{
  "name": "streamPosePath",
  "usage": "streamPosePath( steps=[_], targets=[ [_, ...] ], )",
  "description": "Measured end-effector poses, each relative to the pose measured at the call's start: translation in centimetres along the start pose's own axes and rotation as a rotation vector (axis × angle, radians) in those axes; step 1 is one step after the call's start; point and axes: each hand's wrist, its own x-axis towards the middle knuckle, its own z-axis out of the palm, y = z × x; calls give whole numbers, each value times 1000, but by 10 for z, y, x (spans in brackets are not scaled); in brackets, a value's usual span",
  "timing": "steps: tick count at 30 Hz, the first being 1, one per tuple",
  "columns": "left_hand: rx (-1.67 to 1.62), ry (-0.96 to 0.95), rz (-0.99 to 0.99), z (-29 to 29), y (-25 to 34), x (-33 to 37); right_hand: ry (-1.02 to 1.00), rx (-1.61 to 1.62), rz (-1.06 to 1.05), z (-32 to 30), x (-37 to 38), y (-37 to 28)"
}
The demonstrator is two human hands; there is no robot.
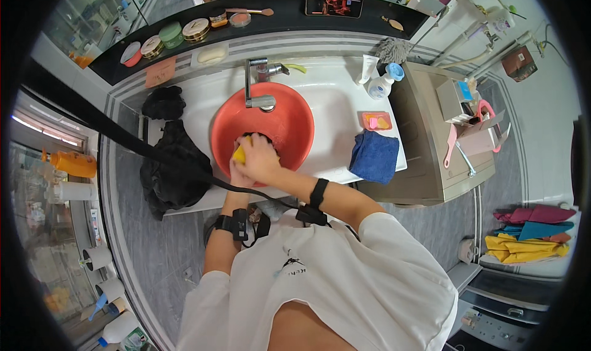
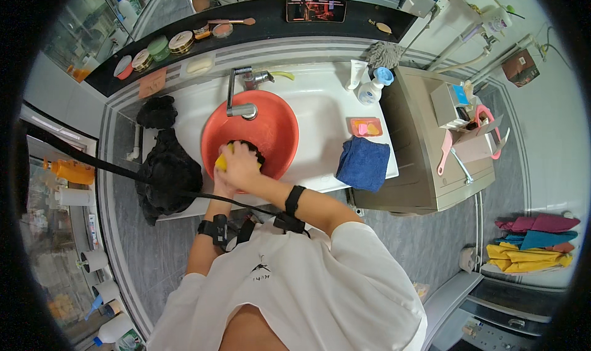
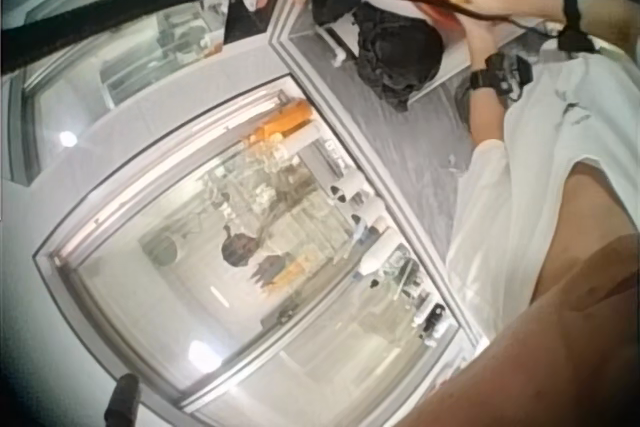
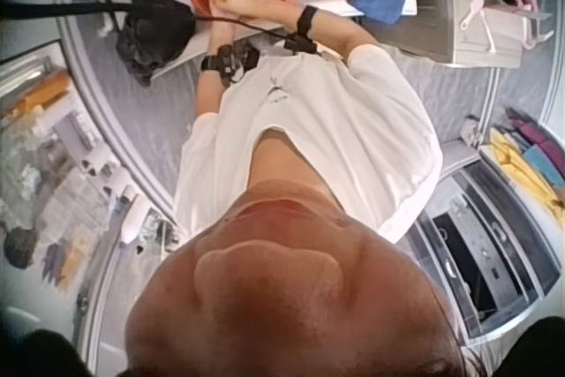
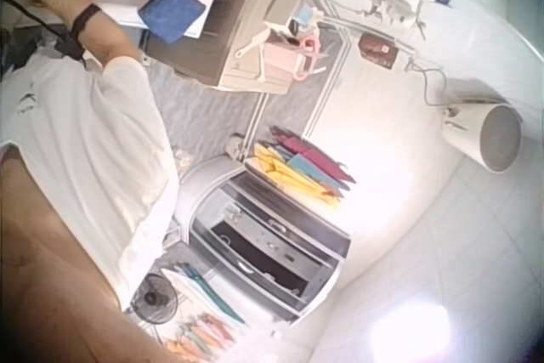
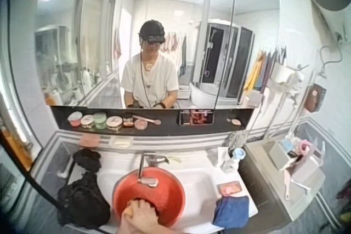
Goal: Hand washing a black cloth in a red basin using a yellow sponge and soap.
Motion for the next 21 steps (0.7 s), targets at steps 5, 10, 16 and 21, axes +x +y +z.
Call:
streamPosePath(
  steps=[5,10,16,21],
  targets=[
    [101,-322,179,-15,-6,10,108,-39,-99,4,3,-1],
    [48,-184,-145,-17,4,16,221,-113,264,2,33,37],
    [205,-479,278,7,-18,3,199,-118,-346,-2,-7,-19],
    [-35,-180,-133,-30,-4,16,171,-137,116,2,36,27]
  ],
)
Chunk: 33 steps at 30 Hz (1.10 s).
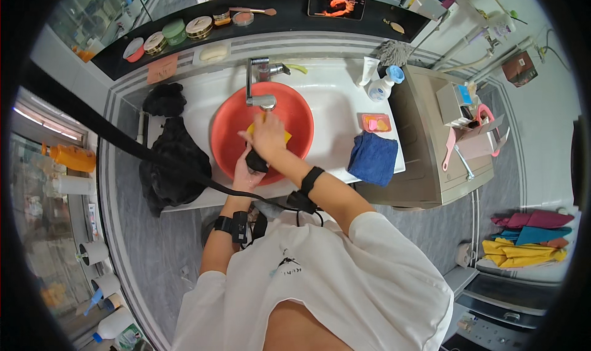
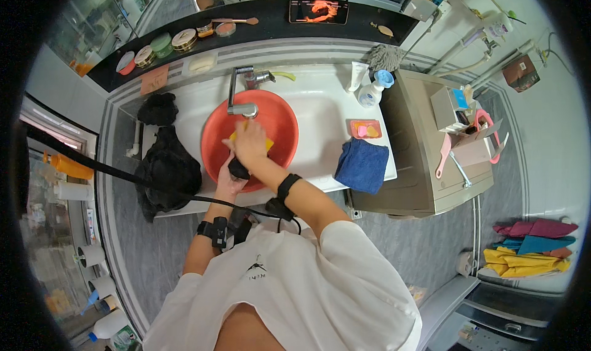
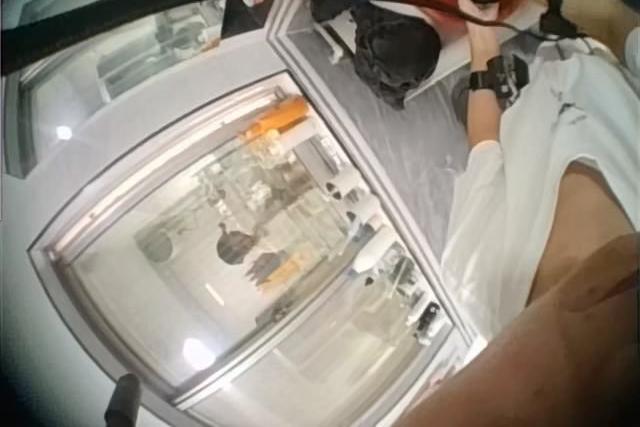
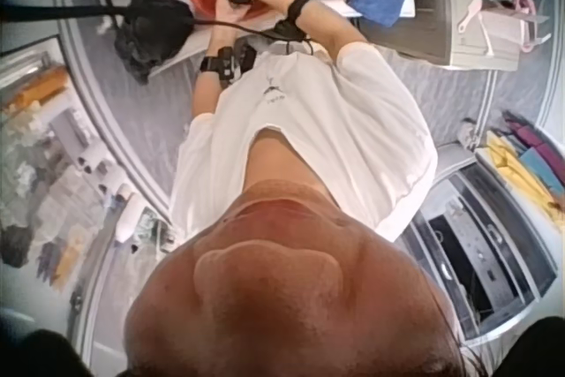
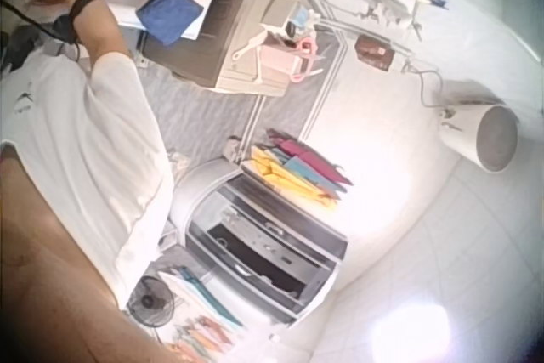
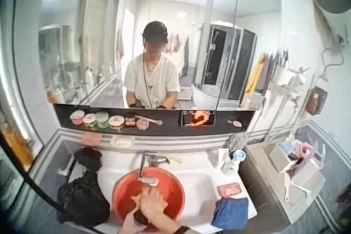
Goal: Hand washing a black cloth in a red basin using a yellow sponge and soap.
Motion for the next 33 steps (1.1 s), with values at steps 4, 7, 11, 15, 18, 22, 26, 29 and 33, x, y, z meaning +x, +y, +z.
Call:
streamPosePath(
  steps=[4,7,11,15,18,22,26,29,33],
  targets=[
    [-73,216,13,18,-3,-3,-58,-29,21,5,-19,0],
    [-17,-1,73,1,-7,-16,-93,54,-313,-5,-55,-33],
    [33,140,83,22,0,-17,73,-27,-237,12,-27,-12],
    [-99,32,37,25,2,-17,16,4,116,25,-6,8],
    [-26,-253,120,19,-1,-30,-24,-49,-233,7,-46,-30],
    [-84,-193,87,12,7,-31,-12,53,-325,11,-39,-33],
    [-139,-148,35,4,14,-25,-22,37,-5,37,-1,5],
    [-156,-199,-14,-8,21,-29,-122,117,198,28,-20,-12],
    [7,44,224,4,10,-32,18,30,-310,8,-42,-37]
  ],
)
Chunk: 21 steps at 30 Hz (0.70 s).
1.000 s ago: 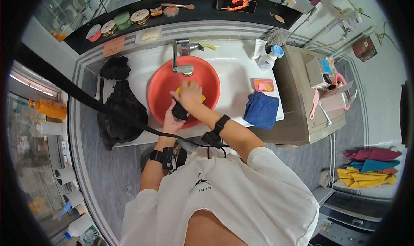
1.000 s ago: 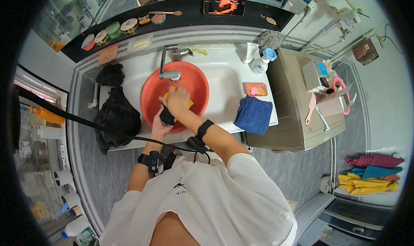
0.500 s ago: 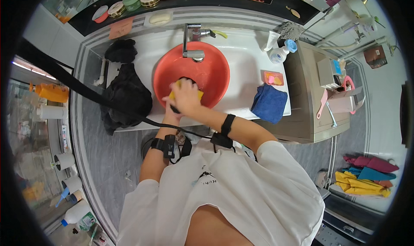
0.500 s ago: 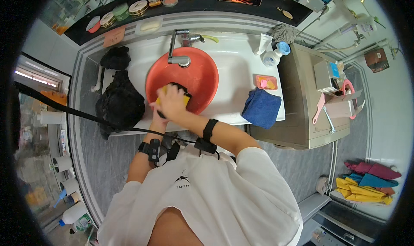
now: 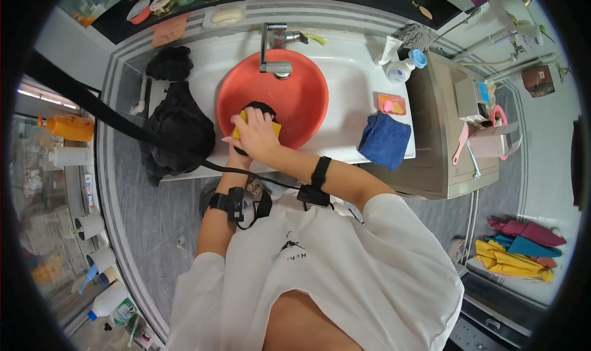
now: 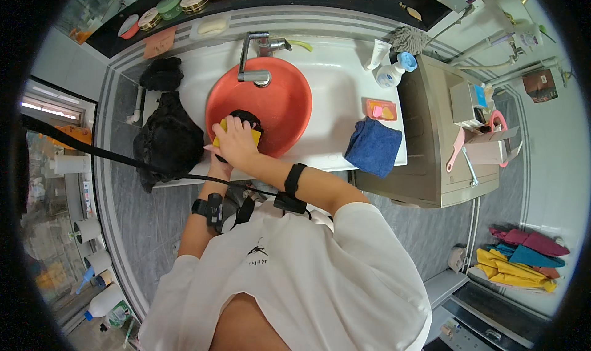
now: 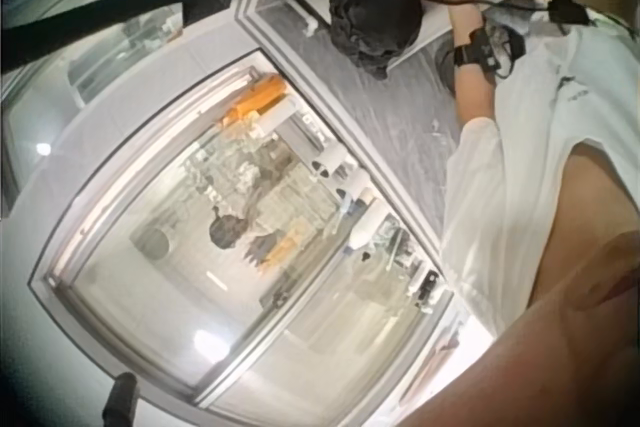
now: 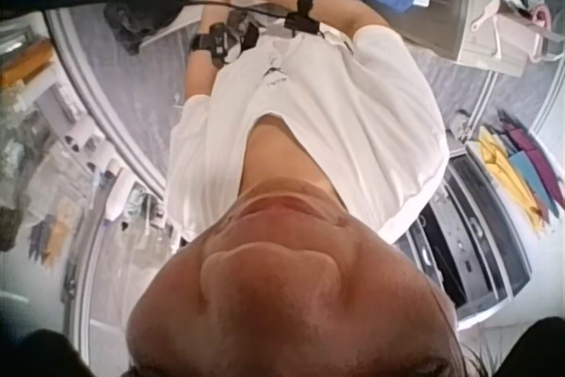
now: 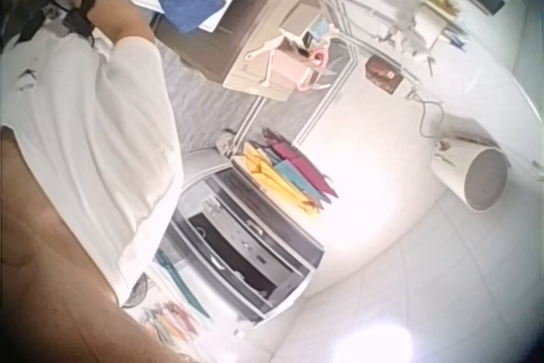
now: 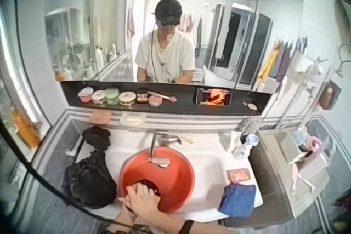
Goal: Hand washing a black cloth in a red basin using a yellow sponge and soap.
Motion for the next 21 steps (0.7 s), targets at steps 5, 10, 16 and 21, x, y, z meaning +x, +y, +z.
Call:
streamPosePath(
  steps=[5,10,16,21],
  targets=[
    [-150,-33,-139,6,8,6,0,130,371,17,21,42],
    [-129,-78,-157,69,13,-13,-425,1584,1165,27,9,103],
    [-171,-92,-265,75,20,-13,-369,2076,1369,38,6,117],
    [-36,14,-297,10,50,-9,-337,1971,1214,24,19,125]
  ],
)
